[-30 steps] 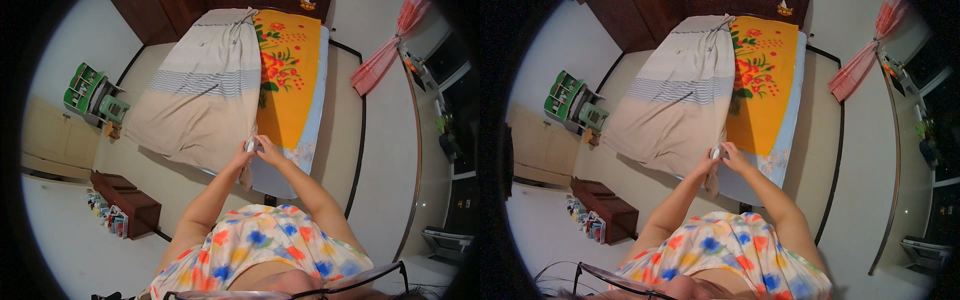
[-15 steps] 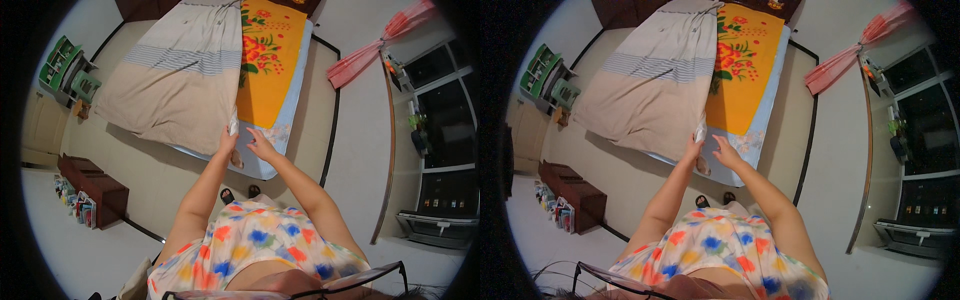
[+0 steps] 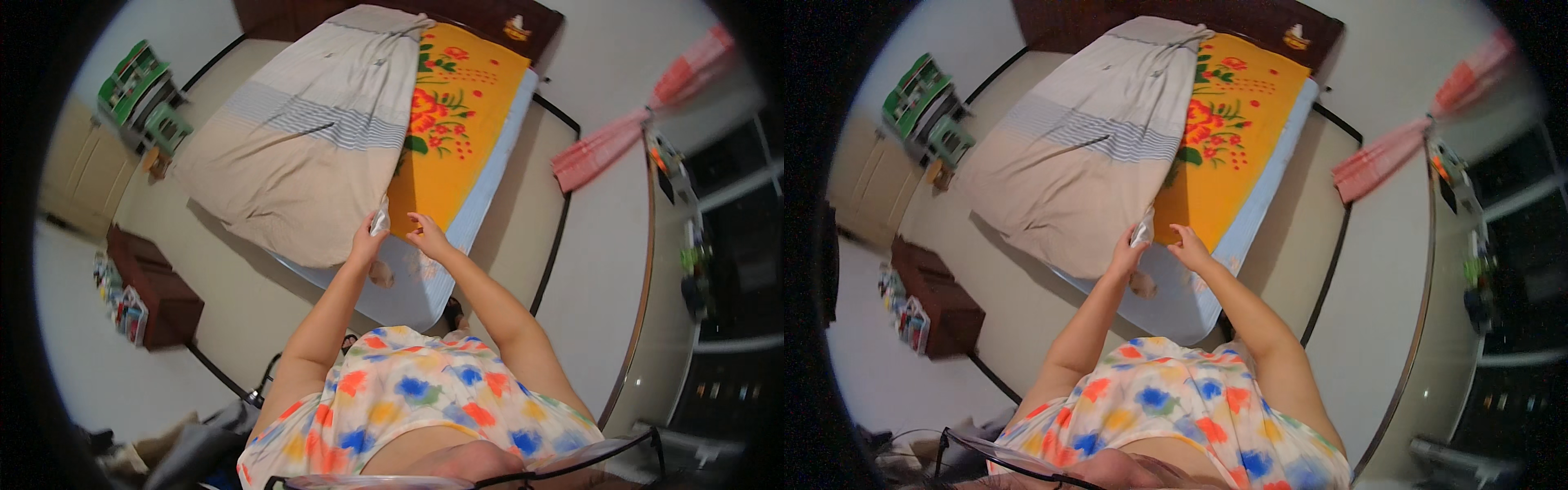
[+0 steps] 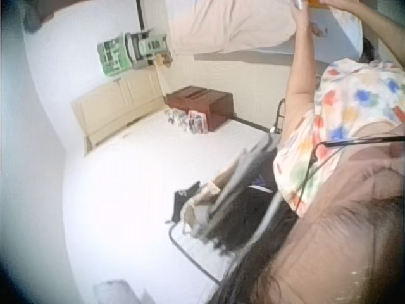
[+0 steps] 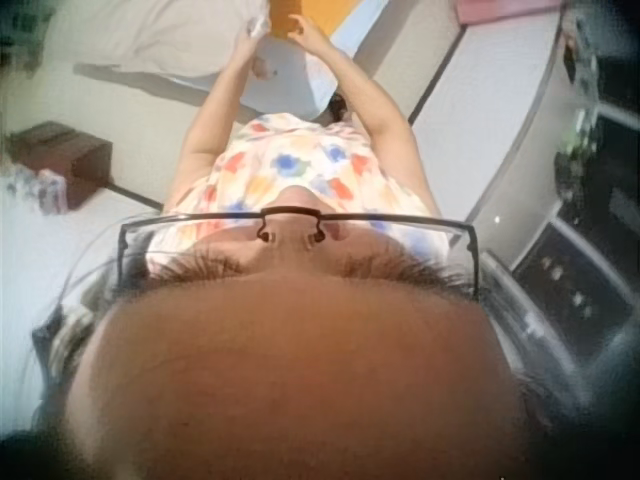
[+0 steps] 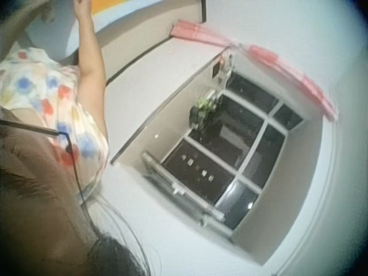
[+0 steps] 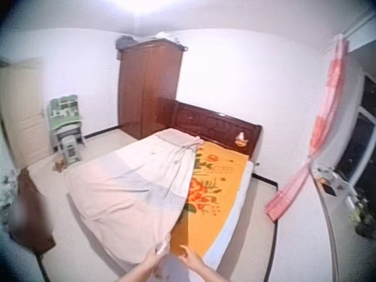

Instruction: The person makes a bed by spreading a striped duvet cover and then a tan blanket over the mattress, pulling and smoothing the edges by hand.

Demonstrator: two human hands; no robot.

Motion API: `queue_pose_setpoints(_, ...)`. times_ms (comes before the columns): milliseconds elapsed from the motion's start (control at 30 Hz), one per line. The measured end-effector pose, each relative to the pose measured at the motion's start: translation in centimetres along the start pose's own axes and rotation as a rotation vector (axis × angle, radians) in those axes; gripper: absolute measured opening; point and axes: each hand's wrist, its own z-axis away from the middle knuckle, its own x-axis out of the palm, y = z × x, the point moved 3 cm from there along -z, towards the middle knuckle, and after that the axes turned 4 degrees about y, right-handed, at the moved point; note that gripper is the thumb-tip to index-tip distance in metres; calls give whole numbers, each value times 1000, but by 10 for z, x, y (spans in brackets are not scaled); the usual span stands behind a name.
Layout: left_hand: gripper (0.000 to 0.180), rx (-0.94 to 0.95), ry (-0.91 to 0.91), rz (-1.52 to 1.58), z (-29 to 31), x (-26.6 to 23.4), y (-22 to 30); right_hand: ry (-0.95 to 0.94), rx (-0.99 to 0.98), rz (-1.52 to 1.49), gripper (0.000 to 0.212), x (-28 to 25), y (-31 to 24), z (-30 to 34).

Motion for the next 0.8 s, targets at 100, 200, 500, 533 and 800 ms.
queue_pose_setpoints(100, 51, 18, 81, -59, -6, 16, -17, -113, -81, -87, 49, -2, 16, -33)
queue_pose_setpoints(200, 41, -99, 171, -71, 19, 60, -22, -40, -505, 14, 39, -24, 14, -33)
queue_pose_setpoints(500, 24, -62, 295, -130, 55, 70, -1, -149, -689, -145, 30, -37, 6, -30)
queue_pose_setpoints(533, 24, -68, 310, -135, 59, 71, 3, -160, -691, -158, 30, -37, 4, -30)
queue_pose_setpoints(800, 36, 79, 445, -260, 78, 75, 31, -123, -683, 35, 45, -27, 2, -47)
